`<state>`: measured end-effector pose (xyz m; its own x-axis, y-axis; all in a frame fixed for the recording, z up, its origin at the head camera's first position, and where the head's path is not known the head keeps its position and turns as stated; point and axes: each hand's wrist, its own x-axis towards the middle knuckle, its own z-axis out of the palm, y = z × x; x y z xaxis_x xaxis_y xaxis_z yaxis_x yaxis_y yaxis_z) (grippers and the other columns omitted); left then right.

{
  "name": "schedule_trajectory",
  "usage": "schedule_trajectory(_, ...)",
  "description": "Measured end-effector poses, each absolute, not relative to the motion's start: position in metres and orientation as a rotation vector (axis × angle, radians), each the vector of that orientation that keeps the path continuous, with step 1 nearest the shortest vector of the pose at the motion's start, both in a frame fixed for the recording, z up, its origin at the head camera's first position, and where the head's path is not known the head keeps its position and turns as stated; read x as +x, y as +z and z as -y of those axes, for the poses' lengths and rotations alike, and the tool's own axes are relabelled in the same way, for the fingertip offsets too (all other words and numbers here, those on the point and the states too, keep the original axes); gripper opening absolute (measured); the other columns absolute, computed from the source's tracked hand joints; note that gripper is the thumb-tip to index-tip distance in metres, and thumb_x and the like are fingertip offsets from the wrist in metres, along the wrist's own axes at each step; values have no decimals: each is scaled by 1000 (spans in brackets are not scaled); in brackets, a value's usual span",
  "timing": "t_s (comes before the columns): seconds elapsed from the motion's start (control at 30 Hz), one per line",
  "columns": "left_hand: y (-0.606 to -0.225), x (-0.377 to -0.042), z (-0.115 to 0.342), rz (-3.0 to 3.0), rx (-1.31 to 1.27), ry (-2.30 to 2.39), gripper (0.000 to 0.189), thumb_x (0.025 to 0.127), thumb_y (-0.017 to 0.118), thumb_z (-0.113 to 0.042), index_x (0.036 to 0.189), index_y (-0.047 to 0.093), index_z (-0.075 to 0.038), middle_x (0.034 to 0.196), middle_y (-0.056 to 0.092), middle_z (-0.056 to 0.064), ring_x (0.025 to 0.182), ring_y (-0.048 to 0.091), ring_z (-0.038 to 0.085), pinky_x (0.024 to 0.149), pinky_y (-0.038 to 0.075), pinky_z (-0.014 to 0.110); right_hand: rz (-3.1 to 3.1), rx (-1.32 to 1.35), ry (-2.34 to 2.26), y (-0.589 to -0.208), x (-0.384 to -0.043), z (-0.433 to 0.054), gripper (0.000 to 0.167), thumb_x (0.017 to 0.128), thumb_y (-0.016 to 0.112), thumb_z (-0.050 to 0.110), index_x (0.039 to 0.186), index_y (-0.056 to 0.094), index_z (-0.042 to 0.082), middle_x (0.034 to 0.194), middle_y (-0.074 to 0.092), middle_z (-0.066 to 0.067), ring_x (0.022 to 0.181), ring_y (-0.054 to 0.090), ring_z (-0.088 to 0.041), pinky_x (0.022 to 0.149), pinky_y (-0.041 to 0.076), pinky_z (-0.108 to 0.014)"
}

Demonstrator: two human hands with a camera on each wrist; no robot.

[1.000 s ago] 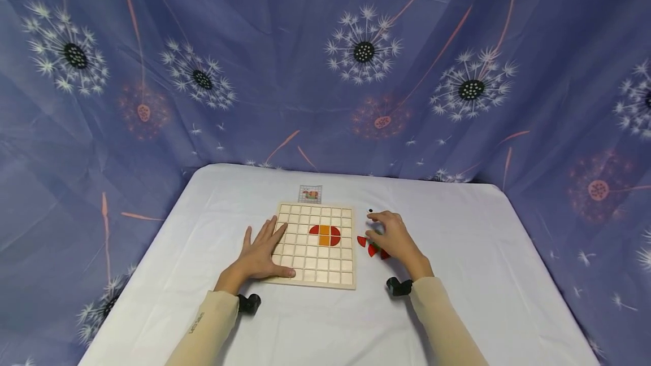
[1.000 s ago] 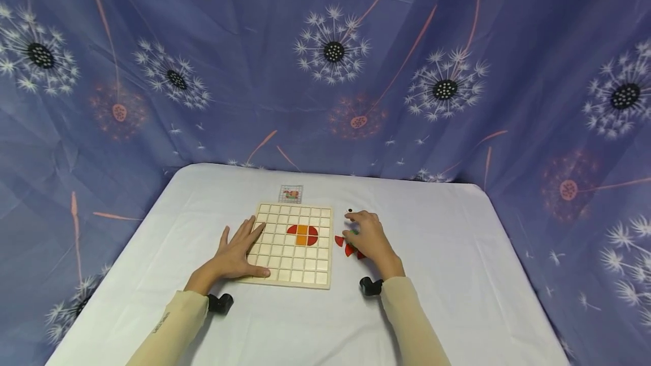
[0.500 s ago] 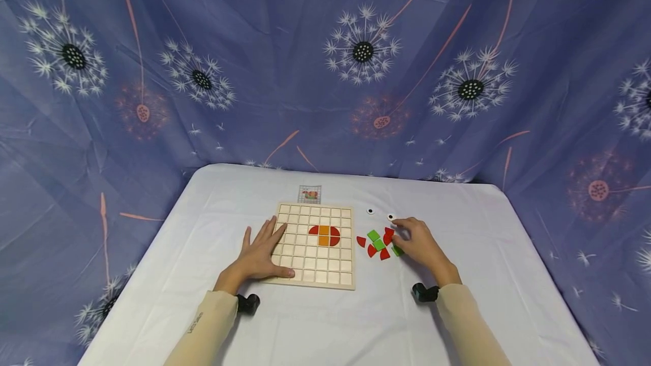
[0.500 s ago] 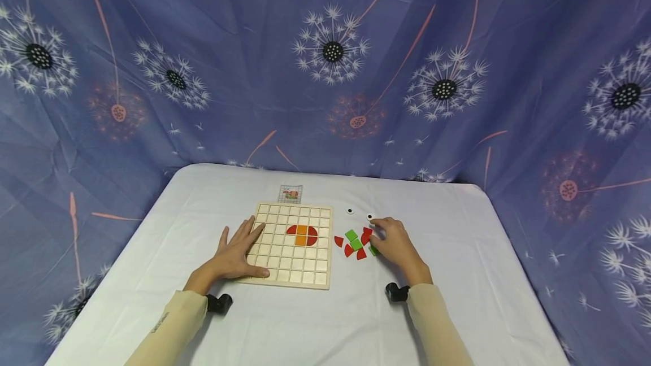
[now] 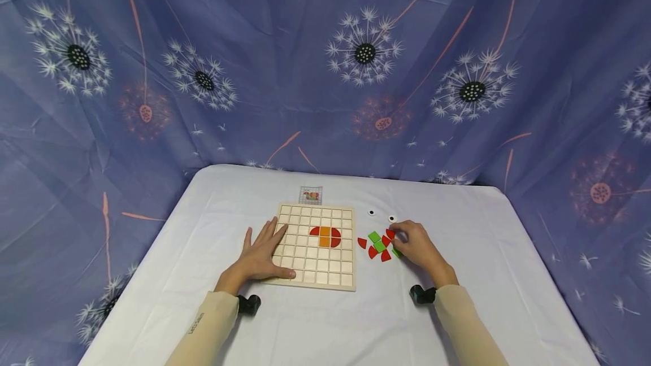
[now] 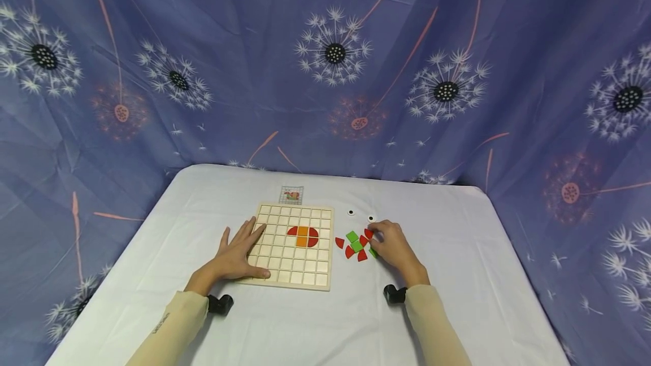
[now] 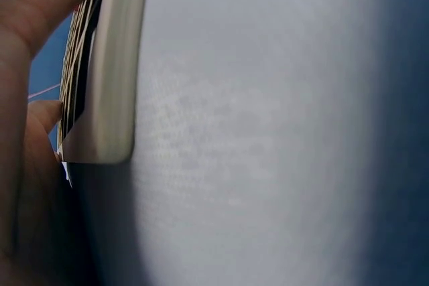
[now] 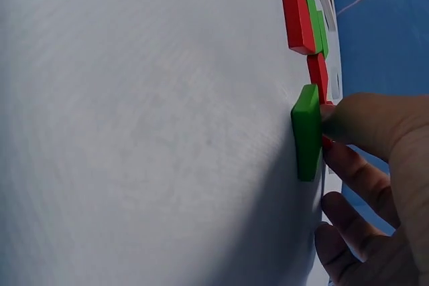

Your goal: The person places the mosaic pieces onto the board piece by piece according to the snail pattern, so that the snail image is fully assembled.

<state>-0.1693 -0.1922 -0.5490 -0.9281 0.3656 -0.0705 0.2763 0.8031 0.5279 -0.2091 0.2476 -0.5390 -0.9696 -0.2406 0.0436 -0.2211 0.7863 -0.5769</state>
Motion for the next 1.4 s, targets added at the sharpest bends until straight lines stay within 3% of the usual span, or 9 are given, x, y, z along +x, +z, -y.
schedule_trajectory(0.7,-541,-169,190,-2816,485,689,130,67,82,-74,166,23,-15,173,4,18,160,6,40,121,-9,71,-2966,-373,-979,-532,-213,-231,29,91,74,11,118,74,2,121,67,-20,119,57,-43,106,48,-60)
schedule_trajectory(1.13,-542,-168,191,-2825,485,682,130,66,82,-75,166,23,-14,173,4,18,160,6,40,121,-9,72,-2905,-477,-1009,-521,-213,-172,29,92,76,17,119,75,8,118,68,-9,118,58,-33,103,51,-52)
schedule_trajectory(1.4,-544,-168,191,-2833,508,720,131,65,82,-74,165,24,-13,173,5,21,160,8,42,120,-9,72,-2857,-596,-1043,-520,-212,-132,29,90,77,15,118,76,8,115,69,-5,114,58,-28,106,48,-47)
